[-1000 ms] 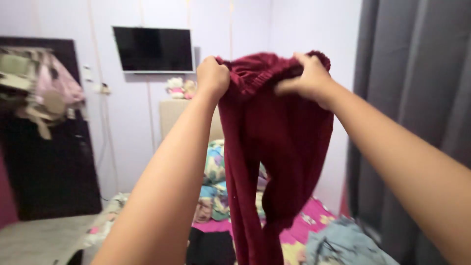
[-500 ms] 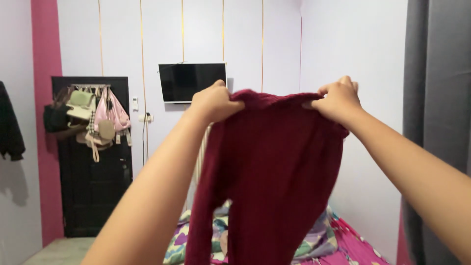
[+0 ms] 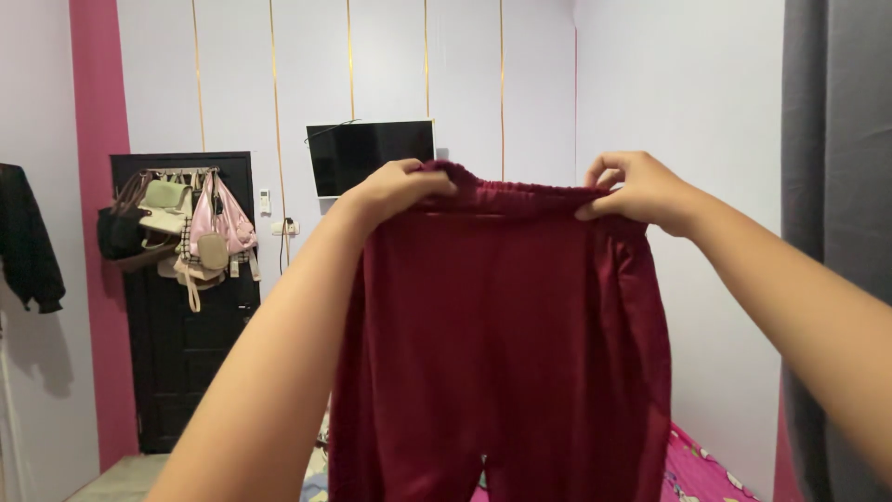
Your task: Folding various items of clothing including a sweater, pants, and shorts on a bed.
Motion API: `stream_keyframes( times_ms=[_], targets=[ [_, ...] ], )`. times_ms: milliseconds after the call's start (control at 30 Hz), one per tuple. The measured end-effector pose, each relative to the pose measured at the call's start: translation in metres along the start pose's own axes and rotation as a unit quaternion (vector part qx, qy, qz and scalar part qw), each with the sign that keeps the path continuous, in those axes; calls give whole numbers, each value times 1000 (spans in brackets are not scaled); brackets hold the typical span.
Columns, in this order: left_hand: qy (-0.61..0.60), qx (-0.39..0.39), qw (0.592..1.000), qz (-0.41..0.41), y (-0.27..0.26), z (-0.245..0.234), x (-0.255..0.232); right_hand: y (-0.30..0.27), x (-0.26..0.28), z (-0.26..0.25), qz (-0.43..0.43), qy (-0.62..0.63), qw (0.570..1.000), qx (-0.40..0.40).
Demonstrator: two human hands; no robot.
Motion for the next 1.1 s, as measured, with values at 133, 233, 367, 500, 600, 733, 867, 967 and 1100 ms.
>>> stream_keyframes(
  times_ms=[133, 233, 367, 500, 600, 733, 867, 967, 1100],
  targets=[
    [80, -53, 995, 24, 6, -4, 15, -13, 9, 4, -10, -51, 998, -24],
    [11, -106, 994, -18, 7, -13, 26, -9, 11, 3, -33, -67, 996, -41],
    [-13, -186, 982, -6, 9, -24, 37, 4, 10, 8, -64, -142, 985, -75],
    [-28, -197, 975, 99, 6, -28, 31, 21, -2, 5, -75, -182, 975, -101],
    [39, -112, 989, 90, -27, -36, -11, 19, 7, -3, -51, -126, 987, -84],
    [78, -75, 989, 98, -30, -42, -34, -1, 26, -5, 20, -14, 999, -29],
    [139, -147, 978, -48, -11, -49, -22, 30, 8, 10, 109, 196, 973, 46],
    [121, -176, 975, -69, 7, -47, -35, 63, 0, 22, 110, 308, 939, 109],
    [100, -166, 979, -55, 26, -40, -42, -1, 51, 25, 114, 323, 935, 96]
  ],
)
Point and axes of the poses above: each hand's wrist, its own y-axis towards the middle knuckle, its own z-axis out of the palm, x = y × z, the point moved 8 cm from there along y, towards the middle knuckle, and after that the axes turned 10 degrees about z, right-handed, at the moved point
